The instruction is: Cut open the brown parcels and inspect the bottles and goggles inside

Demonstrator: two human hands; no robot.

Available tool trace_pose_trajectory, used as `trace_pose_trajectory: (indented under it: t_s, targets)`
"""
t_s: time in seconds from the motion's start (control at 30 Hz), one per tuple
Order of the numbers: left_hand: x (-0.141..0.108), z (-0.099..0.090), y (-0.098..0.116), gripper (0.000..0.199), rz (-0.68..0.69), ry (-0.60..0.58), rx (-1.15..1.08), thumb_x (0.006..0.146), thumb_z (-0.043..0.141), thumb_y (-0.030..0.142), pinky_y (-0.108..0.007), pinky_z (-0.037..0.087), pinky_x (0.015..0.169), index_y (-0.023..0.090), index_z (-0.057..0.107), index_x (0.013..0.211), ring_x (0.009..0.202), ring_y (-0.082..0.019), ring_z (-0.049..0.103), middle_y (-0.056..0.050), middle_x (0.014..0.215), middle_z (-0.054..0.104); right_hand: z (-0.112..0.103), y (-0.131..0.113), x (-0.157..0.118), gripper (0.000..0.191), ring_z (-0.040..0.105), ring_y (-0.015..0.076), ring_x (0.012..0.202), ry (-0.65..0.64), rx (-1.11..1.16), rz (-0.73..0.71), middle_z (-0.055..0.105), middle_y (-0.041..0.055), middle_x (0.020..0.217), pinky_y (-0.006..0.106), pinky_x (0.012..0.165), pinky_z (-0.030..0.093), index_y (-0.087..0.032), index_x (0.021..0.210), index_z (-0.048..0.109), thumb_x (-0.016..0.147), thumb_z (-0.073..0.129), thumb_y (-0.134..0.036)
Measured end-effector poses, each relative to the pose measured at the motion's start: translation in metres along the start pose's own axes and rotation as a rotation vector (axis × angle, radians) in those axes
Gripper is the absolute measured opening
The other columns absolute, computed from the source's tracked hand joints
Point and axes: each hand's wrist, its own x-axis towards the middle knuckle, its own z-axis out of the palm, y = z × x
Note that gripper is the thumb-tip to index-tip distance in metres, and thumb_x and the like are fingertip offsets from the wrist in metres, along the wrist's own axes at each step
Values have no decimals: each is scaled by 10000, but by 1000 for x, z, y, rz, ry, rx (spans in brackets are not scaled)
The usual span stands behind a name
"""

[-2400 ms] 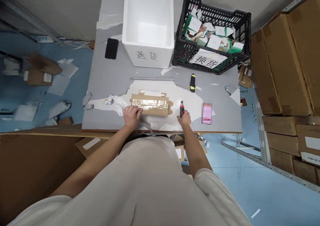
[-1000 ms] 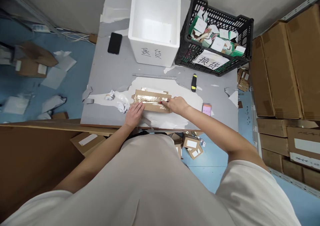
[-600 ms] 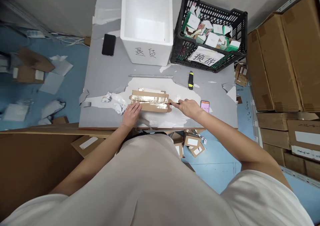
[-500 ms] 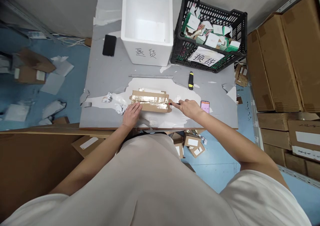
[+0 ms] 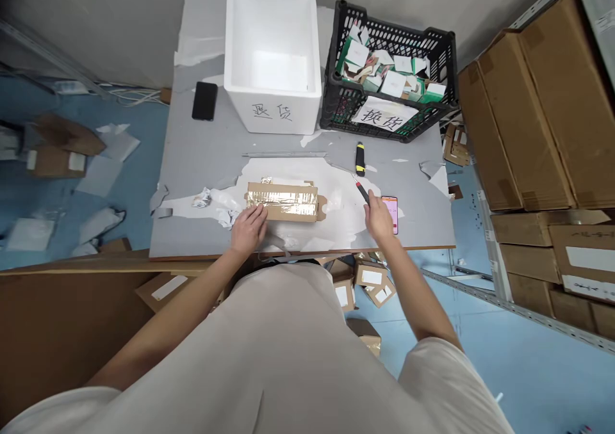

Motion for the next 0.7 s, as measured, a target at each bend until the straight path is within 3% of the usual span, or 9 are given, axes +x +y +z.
trace_pose_trajectory:
  t_s: [0.1, 0.2, 0.33, 0.43, 0.57, 0.63, 0.7]
  targets:
    - [0, -4, 2, 397, -1, 12, -1, 905, 436, 271, -476, 393, 1031, 159, 589, 1254, 1264, -289, 482, -129, 1322, 587, 62, -8, -3, 543, 492, 261, 1102, 8, 107, 179, 518, 192, 1207, 381, 941, 412, -90, 1461, 284, 938, 245, -230]
    - [0, -6, 1, 398, -4, 17, -12, 907, 439, 294, -479, 399, 1031, 178, 588, 1257, 1259, -284, 488, -123, 1325, 585, 113, -17, -10, 566, 450, 287, 1165, -9, 199, 344, 449, 204, 1274, 463, 973, 386, -128, 1452, 308, 892, 295, -210]
    - [-2, -7, -1, 393, 5, 18, -28, 898, 453, 286, -473, 402, 1034, 192, 591, 1255, 1264, -281, 486, -124, 1334, 577, 148, -20, -24, 580, 418, 322, 1197, -16, 230, 381, 390, 210, 1329, 565, 940, 382, -175, 1443, 313, 869, 328, -259]
    - [-4, -8, -1, 392, 4, 17, -42, 895, 453, 278, -476, 404, 1029, 201, 587, 1255, 1277, -283, 476, -123, 1346, 565, 151, -21, -29, 567, 411, 318, 1213, 14, 265, 373, 389, 217, 1340, 599, 950, 356, -185, 1419, 343, 860, 352, -274]
    - [-5, -10, -1, 380, -5, 9, -65, 886, 459, 273, -477, 403, 1026, 206, 592, 1236, 1279, -288, 473, -125, 1342, 561, 128, -36, -19, 603, 314, 335, 1322, 82, 299, 346, 297, 229, 1457, 635, 1032, 249, -167, 1421, 342, 855, 426, -355]
    - [-3, -10, 0, 365, -11, 8, -82, 883, 466, 273, -477, 401, 1028, 206, 599, 1215, 1266, -287, 482, -128, 1328, 566, 111, -53, -8, 651, 318, 322, 1343, 27, 425, 268, 299, 214, 1484, 577, 1082, 245, -150, 1444, 331, 874, 415, -455]
    - [-1, -10, 2, 332, -29, 32, -106, 880, 477, 278, -472, 402, 1027, 207, 614, 1173, 1238, -281, 501, -126, 1294, 582, 96, -73, 6, 717, 394, 293, 1318, -113, 622, 204, 352, 193, 1478, 480, 1104, 289, -142, 1459, 336, 881, 380, -566]
